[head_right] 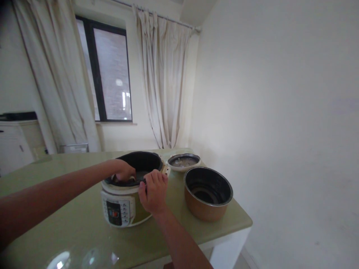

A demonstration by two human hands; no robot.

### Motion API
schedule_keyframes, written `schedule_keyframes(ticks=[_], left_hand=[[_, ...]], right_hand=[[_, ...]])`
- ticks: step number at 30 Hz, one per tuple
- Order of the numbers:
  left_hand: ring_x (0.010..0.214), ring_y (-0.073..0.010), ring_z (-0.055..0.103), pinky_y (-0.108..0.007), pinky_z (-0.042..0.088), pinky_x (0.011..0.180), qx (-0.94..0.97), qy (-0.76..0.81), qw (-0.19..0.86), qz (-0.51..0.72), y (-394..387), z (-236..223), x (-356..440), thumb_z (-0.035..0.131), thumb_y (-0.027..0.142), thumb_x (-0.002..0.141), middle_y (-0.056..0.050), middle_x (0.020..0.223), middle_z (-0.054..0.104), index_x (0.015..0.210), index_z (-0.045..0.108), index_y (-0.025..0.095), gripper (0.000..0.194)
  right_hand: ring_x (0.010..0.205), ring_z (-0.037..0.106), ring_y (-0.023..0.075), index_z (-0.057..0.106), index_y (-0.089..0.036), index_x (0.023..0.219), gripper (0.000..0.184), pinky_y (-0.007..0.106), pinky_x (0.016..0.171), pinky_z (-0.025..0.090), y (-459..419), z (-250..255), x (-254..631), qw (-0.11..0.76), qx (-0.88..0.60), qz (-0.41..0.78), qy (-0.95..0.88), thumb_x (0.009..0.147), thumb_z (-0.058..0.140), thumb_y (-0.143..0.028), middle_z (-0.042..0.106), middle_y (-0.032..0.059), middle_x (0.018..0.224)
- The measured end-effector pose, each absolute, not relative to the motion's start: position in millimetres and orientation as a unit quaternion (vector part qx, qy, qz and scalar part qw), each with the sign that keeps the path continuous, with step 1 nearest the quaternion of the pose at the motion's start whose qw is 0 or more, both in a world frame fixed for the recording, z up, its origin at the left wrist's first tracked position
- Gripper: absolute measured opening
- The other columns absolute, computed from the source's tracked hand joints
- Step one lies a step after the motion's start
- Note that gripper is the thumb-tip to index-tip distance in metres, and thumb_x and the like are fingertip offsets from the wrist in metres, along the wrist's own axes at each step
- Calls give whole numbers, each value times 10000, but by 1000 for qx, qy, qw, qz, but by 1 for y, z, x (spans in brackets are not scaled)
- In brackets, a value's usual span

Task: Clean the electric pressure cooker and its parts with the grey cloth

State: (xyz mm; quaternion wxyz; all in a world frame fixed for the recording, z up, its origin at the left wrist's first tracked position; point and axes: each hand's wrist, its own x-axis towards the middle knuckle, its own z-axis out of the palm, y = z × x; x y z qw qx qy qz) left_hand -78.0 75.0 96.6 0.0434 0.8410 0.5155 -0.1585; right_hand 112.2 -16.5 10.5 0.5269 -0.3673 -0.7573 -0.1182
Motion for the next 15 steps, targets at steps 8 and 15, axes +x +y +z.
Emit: schedule_keyframes(ticks=[8, 15], left_hand=[[1276, -426, 536, -579, 487, 943, 843, 518, -101, -105, 75, 80, -74, 659, 124, 873, -219, 1268, 715, 831, 829, 206, 194], [1377, -339, 462, -461, 440, 963, 935, 282, -200, -77, 106, 107, -55, 598, 99, 914, -106, 1390, 656, 783, 787, 253, 277]], right_hand=[[990, 554, 233, 556, -222, 966, 127, 421, 935, 352, -18, 12, 111, 528, -372, -95, -758, 994, 440, -265, 605, 48, 945], [998, 547, 243, 552, -221, 962, 143, 437, 945, 362, -17, 7, 108, 538, -375, -95, -749, 993, 419, -264, 596, 57, 954]])
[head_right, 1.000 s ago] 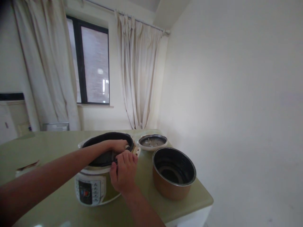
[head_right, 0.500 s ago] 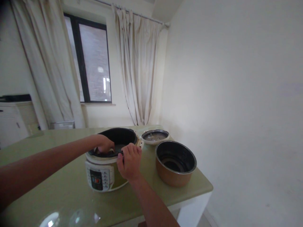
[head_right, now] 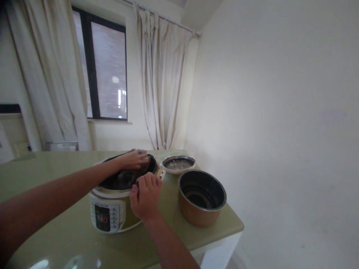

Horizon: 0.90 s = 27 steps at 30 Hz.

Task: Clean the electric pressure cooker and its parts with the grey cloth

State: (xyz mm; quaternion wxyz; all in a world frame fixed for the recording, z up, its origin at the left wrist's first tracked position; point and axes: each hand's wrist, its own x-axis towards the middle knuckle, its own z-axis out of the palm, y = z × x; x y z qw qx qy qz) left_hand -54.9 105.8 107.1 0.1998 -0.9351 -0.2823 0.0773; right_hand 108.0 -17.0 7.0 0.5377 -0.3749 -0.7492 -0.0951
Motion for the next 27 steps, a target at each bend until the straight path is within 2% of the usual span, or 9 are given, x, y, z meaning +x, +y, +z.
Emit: schedule_keyframes(ticks=[5, 9, 12, 15, 18, 22, 25, 27], left_hand=[[1333, -300, 492, -396, 461, 883, -961, -155, 225, 45, 104, 112, -38, 540, 180, 1009, -105, 1322, 667, 949, 787, 271, 270], [1318, -289, 485, -358, 492, 887, -966, -159, 205, 2, 88, 109, -38, 594, 227, 1005, -115, 1302, 657, 1022, 778, 253, 187], [1277, -284, 506, -339, 515, 884, -968, -182, 170, -10, 76, 109, -38, 624, 267, 988, -104, 1360, 630, 1079, 757, 247, 162], [1100, -243, 597, -345, 521, 926, -964, -252, 84, 3, 68, 109, -34, 635, 213, 928, -96, 1277, 670, 1008, 737, 206, 129], [944, -200, 643, -337, 528, 940, -944, -324, -67, 14, 64, 109, -32, 602, 141, 849, -66, 1076, 733, 909, 713, 181, 133], [788, -187, 645, -291, 555, 751, -883, -396, -243, 63, 62, 121, -51, 600, 156, 754, 8, 789, 720, 756, 689, 202, 100], [712, -185, 647, -275, 541, 648, -836, -457, -281, 113, 60, 134, -71, 668, 193, 677, 23, 744, 722, 775, 744, 220, 127], [725, -197, 672, -289, 556, 660, -827, -482, -241, 158, 60, 138, -78, 715, 203, 652, 11, 789, 756, 839, 793, 244, 207]], right_hand=[[980, 542, 245, 555, -221, 957, 149, 439, 933, 360, -16, 5, 106, 544, -380, -101, -741, 996, 421, -273, 594, 57, 943], [972, 541, 246, 547, -220, 943, 147, 441, 930, 358, -15, 5, 105, 551, -379, -107, -736, 998, 422, -274, 597, 61, 944], [989, 551, 250, 540, -223, 944, 138, 444, 941, 359, -15, 5, 105, 548, -380, -113, -736, 995, 419, -264, 604, 64, 952], [1009, 561, 250, 544, -225, 967, 125, 443, 954, 364, -15, 5, 105, 541, -379, -126, -740, 986, 424, -255, 614, 65, 966], [1021, 565, 253, 553, -221, 985, 118, 442, 953, 366, -14, 5, 106, 536, -378, -145, -740, 977, 439, -249, 620, 71, 986], [1011, 559, 253, 558, -216, 971, 107, 433, 933, 361, -14, 5, 107, 533, -376, -160, -741, 965, 453, -234, 609, 67, 965], [990, 550, 249, 556, -217, 962, 129, 431, 929, 358, -14, 6, 107, 542, -368, -153, -739, 982, 431, -242, 604, 62, 940], [989, 548, 247, 560, -217, 975, 152, 432, 930, 358, -15, 7, 107, 547, -364, -141, -741, 998, 412, -246, 608, 63, 945]])
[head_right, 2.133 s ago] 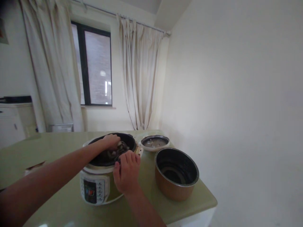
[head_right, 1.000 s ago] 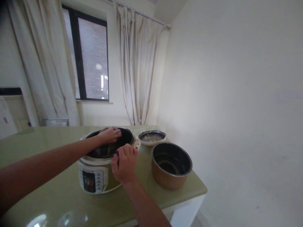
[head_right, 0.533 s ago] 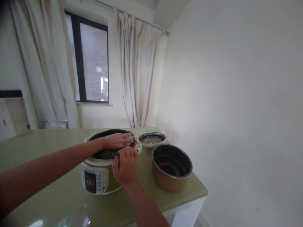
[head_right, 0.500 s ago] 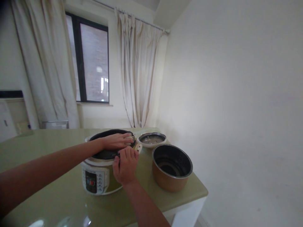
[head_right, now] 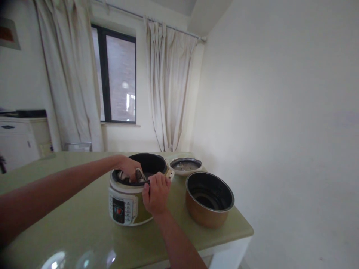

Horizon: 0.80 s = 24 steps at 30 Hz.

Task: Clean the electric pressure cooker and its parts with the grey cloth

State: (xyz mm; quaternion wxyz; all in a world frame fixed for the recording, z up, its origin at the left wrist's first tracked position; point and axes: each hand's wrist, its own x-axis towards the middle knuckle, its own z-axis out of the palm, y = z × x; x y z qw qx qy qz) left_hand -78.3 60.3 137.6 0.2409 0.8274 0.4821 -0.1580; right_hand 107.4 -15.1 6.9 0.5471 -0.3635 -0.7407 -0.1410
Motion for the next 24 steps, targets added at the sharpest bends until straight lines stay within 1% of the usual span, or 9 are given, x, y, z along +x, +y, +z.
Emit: schedule_keyframes(ticks=[3, 5, 7, 9, 11, 15, 19, 22, 24], left_hand=[[812, -270, 714, -368, 590, 738, 839, 499, 99, -194, 62, 130, -80, 791, 174, 613, -65, 839, 780, 874, 827, 243, 272], [996, -347, 706, -447, 584, 855, 842, 510, 21, -174, 64, 121, -79, 819, 150, 620, -139, 949, 783, 853, 828, 223, 245], [1206, -393, 622, -505, 536, 981, 849, 509, -29, -141, 67, 114, -78, 792, 142, 700, -180, 1135, 761, 846, 823, 220, 168], [1323, -392, 535, -515, 495, 1049, 857, 498, -66, -114, 72, 113, -75, 724, 134, 802, -172, 1264, 726, 857, 819, 233, 148], [1349, -375, 506, -496, 495, 1052, 860, 492, -106, -79, 79, 117, -69, 650, 120, 875, -160, 1286, 711, 882, 816, 238, 203], [1336, -374, 501, -498, 520, 1018, 844, 513, -154, 6, 94, 127, -45, 615, 131, 898, -177, 1336, 655, 1075, 793, 215, 264], [1243, -376, 567, -497, 537, 965, 825, 552, -103, 62, 102, 129, -19, 644, 277, 882, -186, 1321, 646, 1151, 760, 195, 305], [1042, -273, 661, -376, 535, 913, 840, 540, -33, 51, 100, 124, -9, 627, 340, 871, -118, 1103, 723, 1052, 770, 190, 275], [880, -200, 663, -292, 527, 822, 854, 519, 32, 26, 96, 118, -7, 611, 321, 852, -59, 926, 727, 920, 767, 179, 221]], right_hand=[[985, 548, 248, 562, -222, 981, 168, 435, 929, 358, -16, 8, 108, 548, -362, -125, -744, 1011, 400, -256, 610, 64, 943], [990, 551, 248, 560, -224, 982, 167, 436, 931, 357, -17, 8, 108, 548, -362, -117, -745, 1012, 400, -262, 611, 62, 942], [995, 557, 247, 555, -225, 982, 154, 435, 935, 357, -17, 9, 108, 546, -365, -115, -746, 1006, 409, -265, 609, 58, 942], [997, 562, 248, 550, -227, 980, 142, 436, 940, 357, -18, 9, 108, 541, -372, -117, -745, 1000, 415, -267, 601, 56, 939], [992, 562, 250, 545, -229, 971, 145, 437, 941, 356, -18, 9, 107, 540, -377, -118, -744, 999, 409, -270, 594, 55, 932], [991, 558, 249, 548, -225, 975, 164, 437, 943, 355, -18, 6, 107, 545, -373, -111, -742, 1004, 395, -274, 596, 57, 941], [1007, 553, 249, 560, -219, 994, 170, 437, 947, 351, -16, 3, 107, 544, -377, -110, -742, 1014, 405, -288, 606, 61, 966], [1013, 546, 252, 565, -215, 1004, 180, 441, 952, 346, -15, 3, 105, 553, -374, -113, -736, 1017, 406, -297, 613, 63, 974], [1008, 542, 253, 565, -213, 994, 182, 442, 951, 345, -15, 3, 105, 559, -370, -120, -733, 1017, 407, -299, 612, 64, 968]])
